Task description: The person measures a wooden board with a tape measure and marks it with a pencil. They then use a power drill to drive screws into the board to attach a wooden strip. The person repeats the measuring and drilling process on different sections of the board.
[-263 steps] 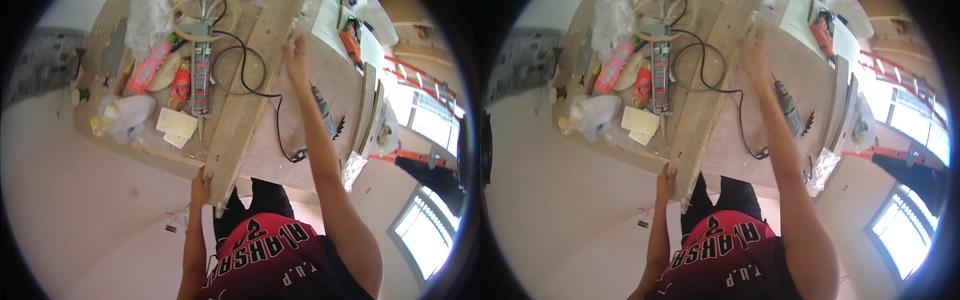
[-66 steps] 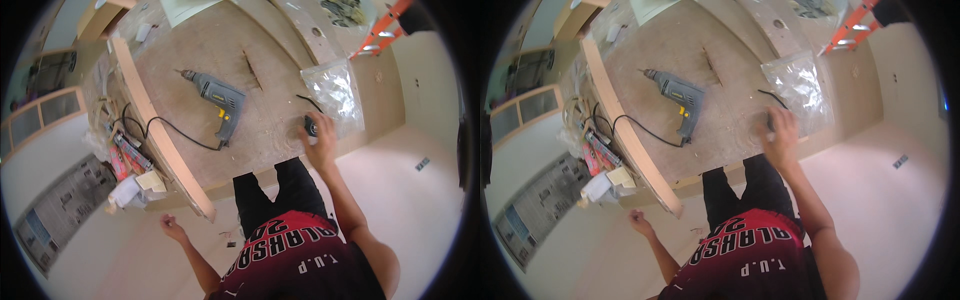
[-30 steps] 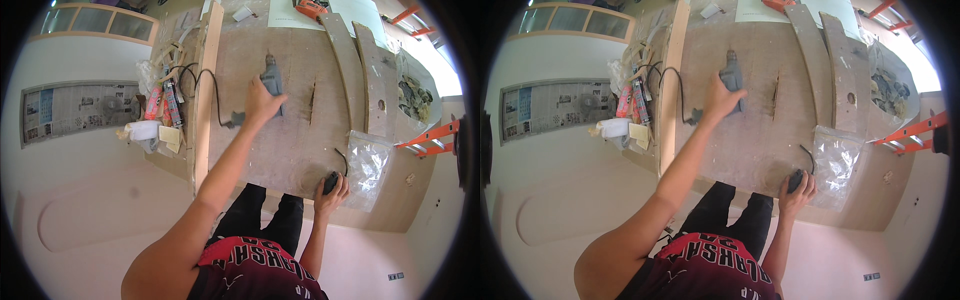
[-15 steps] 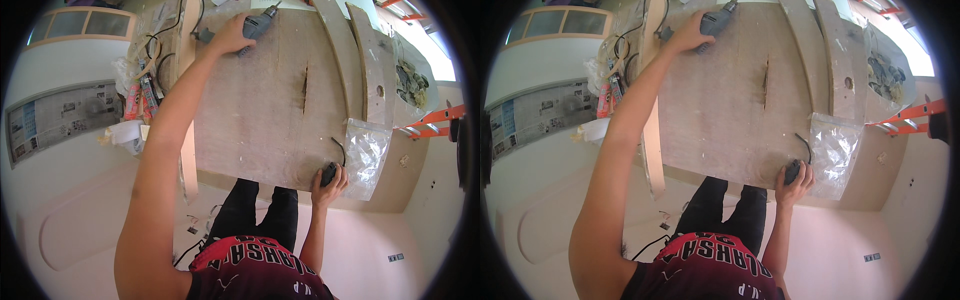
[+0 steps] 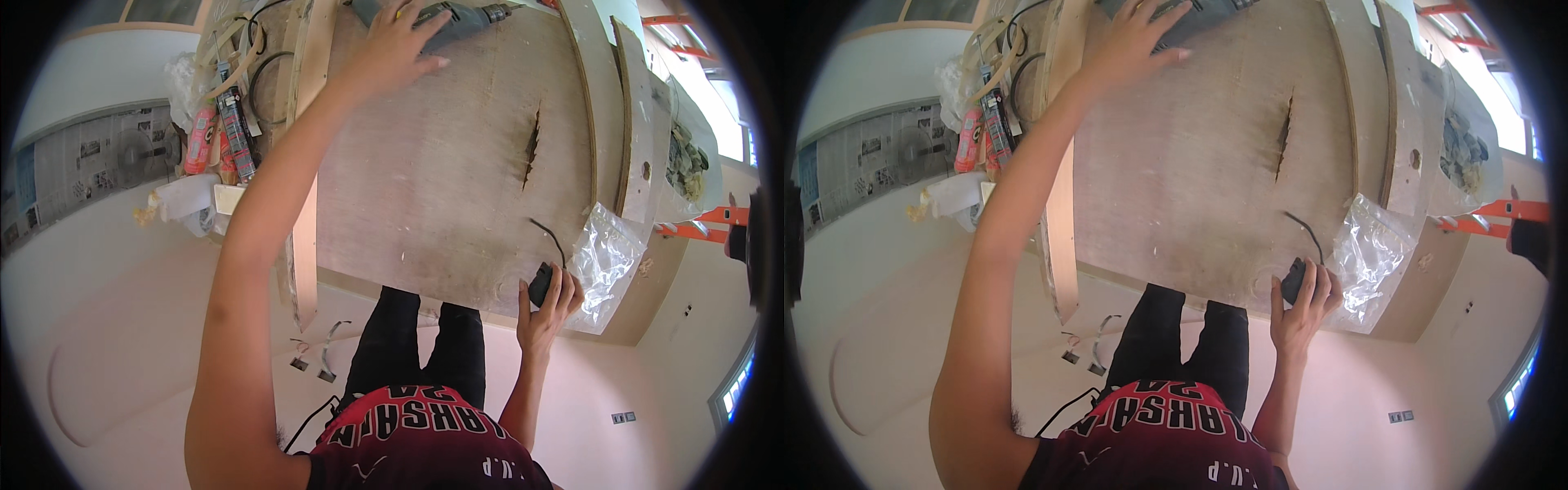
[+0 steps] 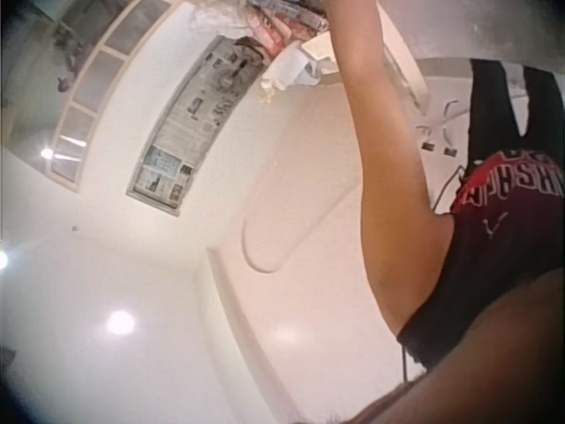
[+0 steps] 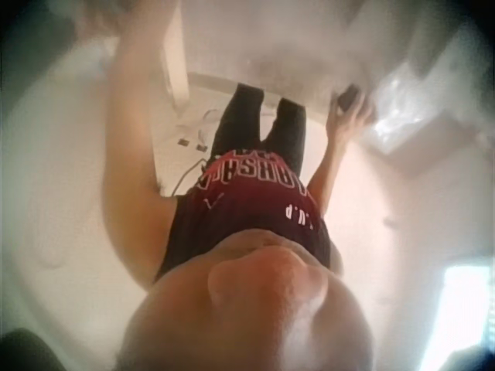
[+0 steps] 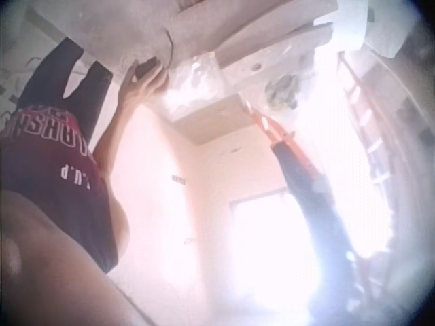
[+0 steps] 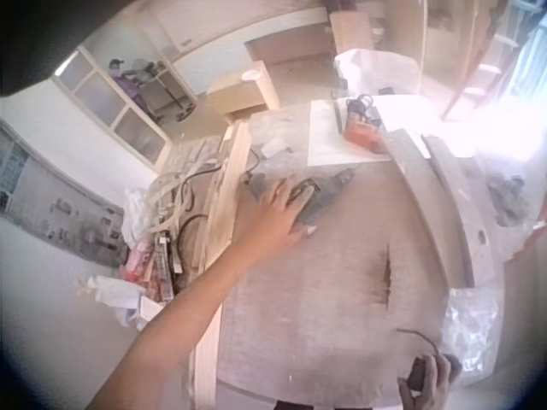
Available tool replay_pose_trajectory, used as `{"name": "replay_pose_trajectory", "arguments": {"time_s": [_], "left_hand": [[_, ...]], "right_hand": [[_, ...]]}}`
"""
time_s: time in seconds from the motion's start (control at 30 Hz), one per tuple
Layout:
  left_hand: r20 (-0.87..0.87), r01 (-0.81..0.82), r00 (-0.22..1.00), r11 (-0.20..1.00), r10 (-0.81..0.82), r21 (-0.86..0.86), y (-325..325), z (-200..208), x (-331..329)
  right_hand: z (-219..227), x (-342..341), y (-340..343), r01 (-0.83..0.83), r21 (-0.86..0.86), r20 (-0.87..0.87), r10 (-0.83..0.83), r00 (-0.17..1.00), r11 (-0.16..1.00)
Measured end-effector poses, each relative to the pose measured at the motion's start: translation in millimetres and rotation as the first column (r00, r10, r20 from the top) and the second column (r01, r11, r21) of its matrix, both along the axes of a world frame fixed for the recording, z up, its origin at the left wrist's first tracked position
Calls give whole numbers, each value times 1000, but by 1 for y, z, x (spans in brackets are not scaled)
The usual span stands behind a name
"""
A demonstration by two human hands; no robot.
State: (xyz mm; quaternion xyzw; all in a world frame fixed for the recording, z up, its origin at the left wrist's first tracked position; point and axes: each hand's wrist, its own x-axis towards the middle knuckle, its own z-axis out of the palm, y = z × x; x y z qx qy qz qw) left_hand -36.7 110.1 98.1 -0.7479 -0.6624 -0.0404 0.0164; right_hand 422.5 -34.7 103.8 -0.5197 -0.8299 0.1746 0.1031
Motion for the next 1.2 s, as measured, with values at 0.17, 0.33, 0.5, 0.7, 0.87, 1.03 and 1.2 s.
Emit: {"name": "replay_pose_trajectory", "arguments": {"time_s": [0.17, 0.33, 0.5, 0.7, 0.87, 1.03, 1.2], "left_hand": [[896, 233, 336, 896, 292, -379, -115, 51, 112], [896, 63, 113, 897, 429, -438, -184, 45, 139], [846, 196, 115, 823, 520, -533, -199, 35, 119], [772, 480, 111, 646, 626, -593, -202, 50, 97], [744, 513, 663, 674, 82, -531, -187, 72, 42], [311, 197, 950, 782, -4, -591, -161, 101, -32], [-39, -28, 999, 869, 10, -494, -151, 85, -46]], "right_hand": [[30, -59, 32, -141, -333, -352, 16, 936, 932], [30, -115, 48, -473, -444, -604, 136, 785, 761], [27, -134, 40, -555, -480, -573, 236, 785, 679], [31, -112, 42, -528, -539, -494, 262, 829, 656], [32, -46, 81, -329, -593, -226, 240, 944, 735], [36, -6, 123, -254, -483, -129, 218, 967, 838], [14, -22, 142, -203, -278, -86, 186, 979, 939]]}}
